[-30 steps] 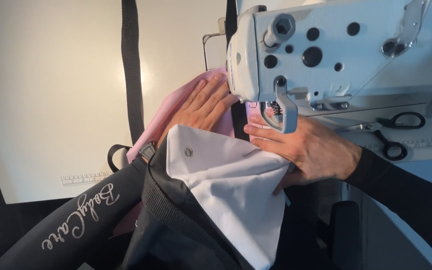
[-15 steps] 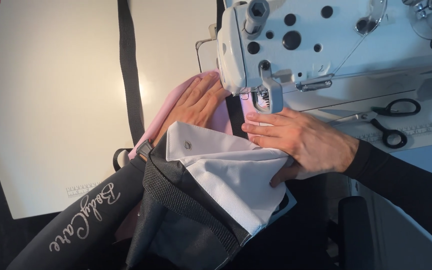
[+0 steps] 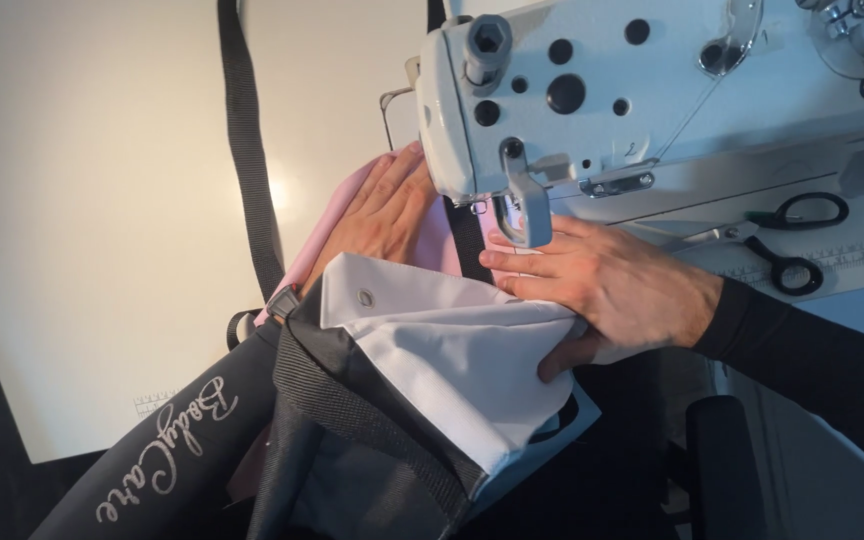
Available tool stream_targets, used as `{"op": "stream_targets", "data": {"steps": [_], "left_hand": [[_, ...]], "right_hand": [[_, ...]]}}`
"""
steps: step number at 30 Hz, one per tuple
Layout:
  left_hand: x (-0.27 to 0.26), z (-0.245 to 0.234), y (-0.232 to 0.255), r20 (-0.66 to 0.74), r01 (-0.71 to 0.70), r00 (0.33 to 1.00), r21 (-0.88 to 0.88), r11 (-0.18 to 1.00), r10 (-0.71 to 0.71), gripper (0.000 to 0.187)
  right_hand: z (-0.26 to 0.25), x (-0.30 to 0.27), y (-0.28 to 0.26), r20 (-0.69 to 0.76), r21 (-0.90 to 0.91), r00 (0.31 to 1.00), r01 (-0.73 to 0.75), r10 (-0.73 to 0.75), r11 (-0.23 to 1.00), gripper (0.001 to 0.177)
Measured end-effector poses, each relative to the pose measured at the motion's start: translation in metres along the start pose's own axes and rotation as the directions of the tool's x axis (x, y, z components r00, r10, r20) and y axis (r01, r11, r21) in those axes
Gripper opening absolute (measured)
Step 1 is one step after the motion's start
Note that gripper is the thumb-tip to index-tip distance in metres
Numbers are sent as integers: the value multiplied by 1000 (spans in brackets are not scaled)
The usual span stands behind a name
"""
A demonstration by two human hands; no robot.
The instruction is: Sewing parts of a multi-colored fabric bag using an industrial sewing machine.
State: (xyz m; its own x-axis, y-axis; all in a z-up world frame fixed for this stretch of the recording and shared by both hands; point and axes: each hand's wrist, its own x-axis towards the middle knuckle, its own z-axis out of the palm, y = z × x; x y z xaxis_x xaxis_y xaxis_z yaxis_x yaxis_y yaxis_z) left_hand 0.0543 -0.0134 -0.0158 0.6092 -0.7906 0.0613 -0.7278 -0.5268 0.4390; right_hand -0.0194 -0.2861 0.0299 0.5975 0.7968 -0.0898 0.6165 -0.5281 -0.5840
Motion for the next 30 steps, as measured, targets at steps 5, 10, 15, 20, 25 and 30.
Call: {"op": "stream_targets", "data": {"steps": [5,10,15,20,25,30], "left_hand": [[6,-1,-3,21,3,1000,-34,999,-2,87],[5,6,-11,35,7,999,95,995,-10,82],[11,-10,-7,-20,-46,999,-71,996,44,82],[33,-21,-27,-16,-8,1000,-149,989,6,57],[64,-22,-24,-172,33,985,183,983,0,21],[71,-7,-32,-153,125,983,131,983,-104,26]], "right_hand": [[2,0,6,-29,-36,1000,9,-10,999,84],[-1,-1,8,-107,-72,990,79,-87,994,85],[-8,2,9,-81,-79,993,85,-91,993,85],[-15,3,8,-44,-69,996,75,-78,995,83],[-22,7,9,9,5,999,38,-38,999,82],[-9,2,19,-34,65,999,40,-38,997,81]]}}
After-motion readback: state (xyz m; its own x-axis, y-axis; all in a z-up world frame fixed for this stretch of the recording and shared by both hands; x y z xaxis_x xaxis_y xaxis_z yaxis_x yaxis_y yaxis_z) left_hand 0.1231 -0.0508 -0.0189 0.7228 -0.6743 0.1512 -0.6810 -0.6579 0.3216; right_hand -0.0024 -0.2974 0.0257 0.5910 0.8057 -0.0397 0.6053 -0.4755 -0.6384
